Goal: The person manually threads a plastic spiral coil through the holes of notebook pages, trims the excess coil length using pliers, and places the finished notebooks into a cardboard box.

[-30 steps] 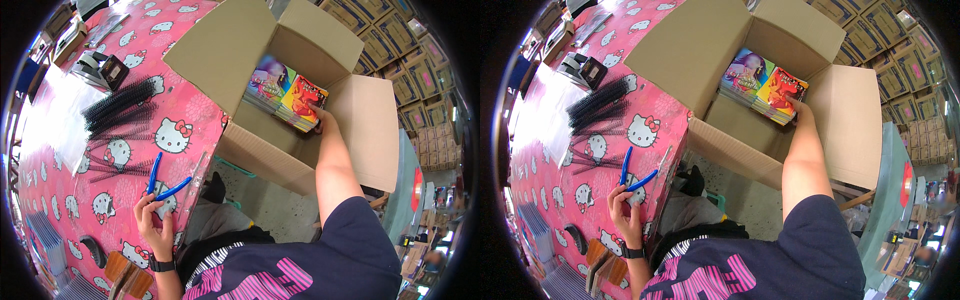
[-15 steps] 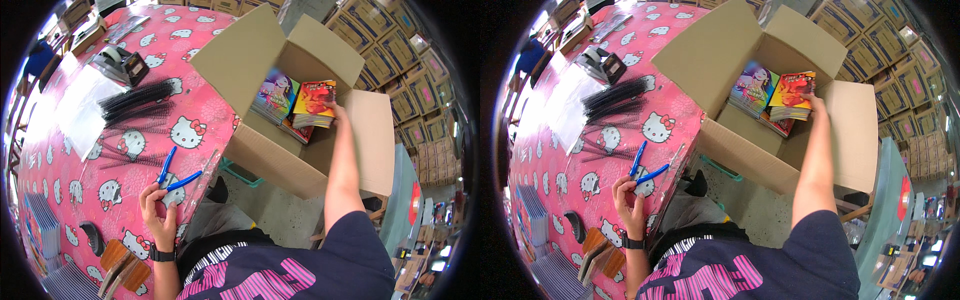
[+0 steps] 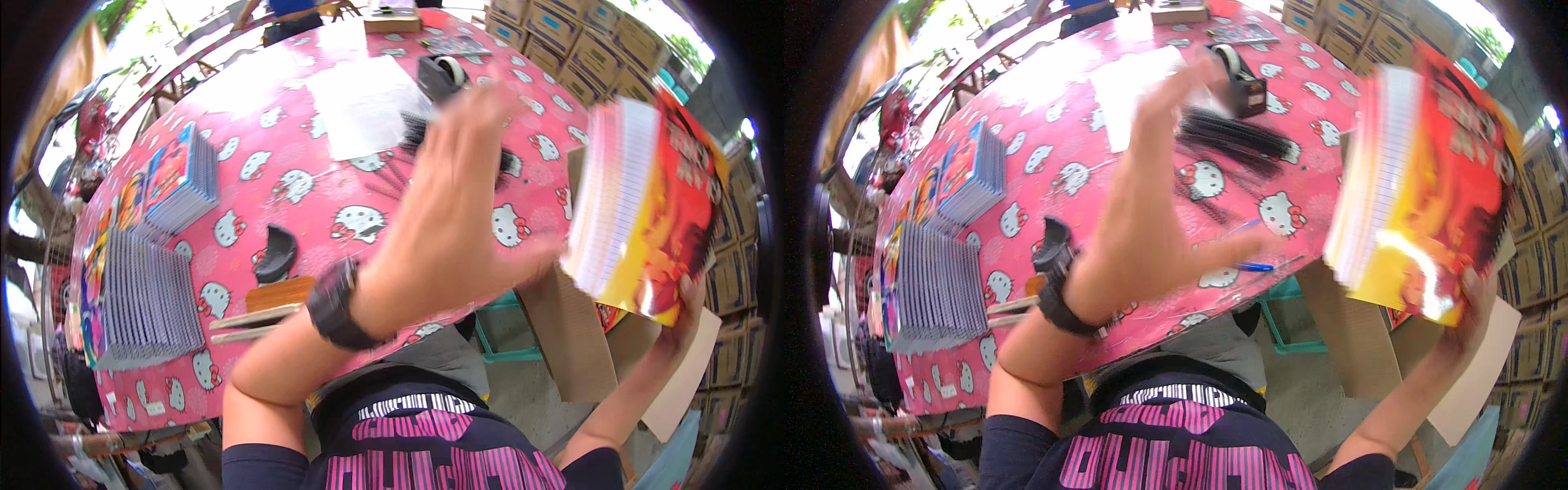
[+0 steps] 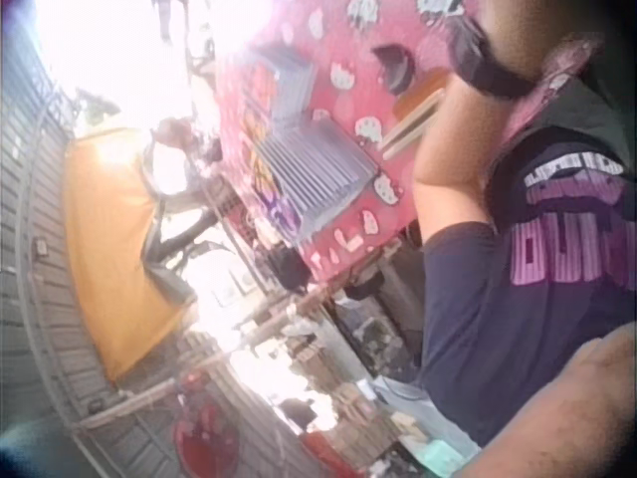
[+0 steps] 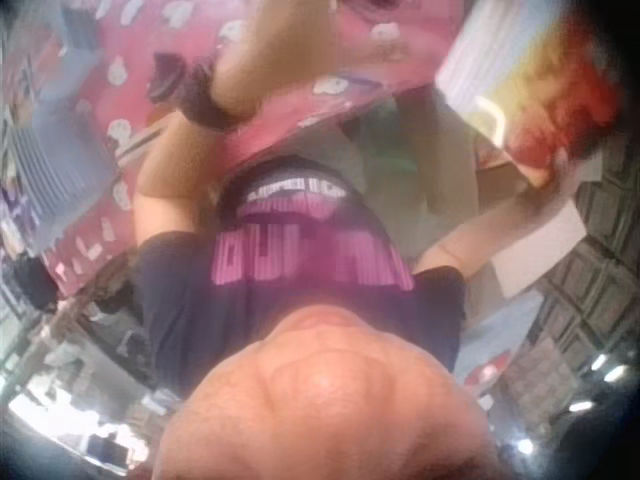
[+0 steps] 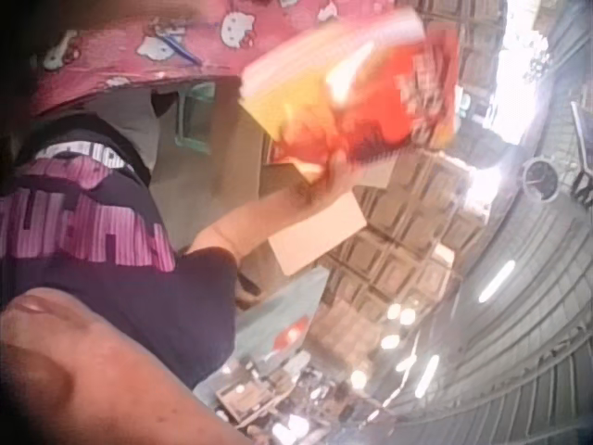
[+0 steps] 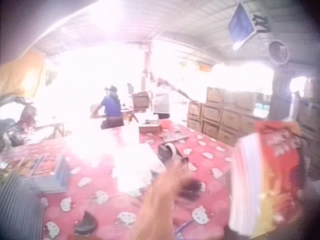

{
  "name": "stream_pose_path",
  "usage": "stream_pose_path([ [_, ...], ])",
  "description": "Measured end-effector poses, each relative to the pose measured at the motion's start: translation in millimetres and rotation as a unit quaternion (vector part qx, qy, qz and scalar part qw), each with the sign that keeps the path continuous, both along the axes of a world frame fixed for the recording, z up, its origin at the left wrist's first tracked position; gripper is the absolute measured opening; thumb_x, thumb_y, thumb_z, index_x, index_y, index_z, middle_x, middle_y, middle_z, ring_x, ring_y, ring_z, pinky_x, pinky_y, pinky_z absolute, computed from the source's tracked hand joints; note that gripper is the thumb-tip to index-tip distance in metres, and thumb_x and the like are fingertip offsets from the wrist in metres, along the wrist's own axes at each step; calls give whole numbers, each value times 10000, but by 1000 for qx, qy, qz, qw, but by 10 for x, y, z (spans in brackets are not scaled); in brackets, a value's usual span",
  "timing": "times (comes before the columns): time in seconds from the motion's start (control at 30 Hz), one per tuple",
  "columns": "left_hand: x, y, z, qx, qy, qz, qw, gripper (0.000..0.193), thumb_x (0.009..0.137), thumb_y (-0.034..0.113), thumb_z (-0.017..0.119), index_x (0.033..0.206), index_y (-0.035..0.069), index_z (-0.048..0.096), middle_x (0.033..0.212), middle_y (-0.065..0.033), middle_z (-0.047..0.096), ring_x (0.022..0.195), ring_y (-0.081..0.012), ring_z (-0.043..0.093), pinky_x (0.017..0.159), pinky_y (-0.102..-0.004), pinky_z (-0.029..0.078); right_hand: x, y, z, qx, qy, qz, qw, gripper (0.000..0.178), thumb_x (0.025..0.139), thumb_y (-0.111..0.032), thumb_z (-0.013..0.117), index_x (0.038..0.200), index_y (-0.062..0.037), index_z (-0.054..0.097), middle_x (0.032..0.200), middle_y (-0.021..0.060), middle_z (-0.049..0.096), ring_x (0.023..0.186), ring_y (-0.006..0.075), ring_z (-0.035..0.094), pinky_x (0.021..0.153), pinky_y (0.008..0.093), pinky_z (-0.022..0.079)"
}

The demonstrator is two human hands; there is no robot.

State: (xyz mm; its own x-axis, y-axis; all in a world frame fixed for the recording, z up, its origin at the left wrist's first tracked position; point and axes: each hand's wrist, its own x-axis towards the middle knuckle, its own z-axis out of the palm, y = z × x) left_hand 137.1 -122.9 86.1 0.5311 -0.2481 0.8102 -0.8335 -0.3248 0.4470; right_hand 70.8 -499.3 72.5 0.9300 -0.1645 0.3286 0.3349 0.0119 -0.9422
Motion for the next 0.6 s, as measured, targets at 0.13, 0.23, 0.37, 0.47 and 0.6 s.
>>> stream_pose_path([
  [0.13, 491, 751, 370, 93, 9, 147, 985, 1170, 547, 318, 884, 1404, -53, 179, 1362, -263, 372, 1297, -372, 357, 1073, -432, 318, 731, 1312, 442, -120, -15, 150, 981, 892, 618, -214, 726, 1383, 10, 326, 1250, 131, 509, 1121, 222, 529, 986, 332, 398],
  [0.23, 511, 1656, 313, 43, 239, -46, 969, 1126, 498, 200, 920, 1383, -30, 262, 1269, -165, 496, 1162, -238, 488, 988, -350, 417, 938, 2278, 722, -214, -41, 320, 922, 953, 571, -200, 777, 1396, -39, 328, 1247, 106, 507, 1104, 205, 531, 980, 319, 401],
  [0.37, 210, 2356, -126, -43, 327, 18, 944, 1023, 470, 61, 918, 1322, -2, 355, 1161, -70, 560, 1034, -156, 531, 924, -323, 462, 1210, 2986, 672, -255, -24, 471, 844, 868, 684, -74, 744, 1409, -98, 267, 1130, 213, 583, 1045, 212, 584, 921, 340, 450],
  [0.47, 130, 2744, -403, -108, 293, 70, 947, 918, 478, 44, 912, 1245, 15, 408, 1099, -59, 576, 1008, -152, 546, 896, -318, 476, 1564, 3540, 676, -422, -131, 458, 771, 975, 663, -66, 774, 1445, -149, 197, 1202, 200, 554, 1123, 263, 545, 988, 380, 412],
  [0.6, 242, 3221, -912, -135, 248, 180, 942, 875, 470, 26, 913, 1192, 29, 417, 1077, -60, 572, 1010, -152, 542, 896, -313, 474, 2066, 4309, 445, -502, -164, 477, 702, 1001, 656, -112, 783, 1449, -152, 174, 1143, 200, 599, 1082, 297, 571, 964, 393, 427],
])
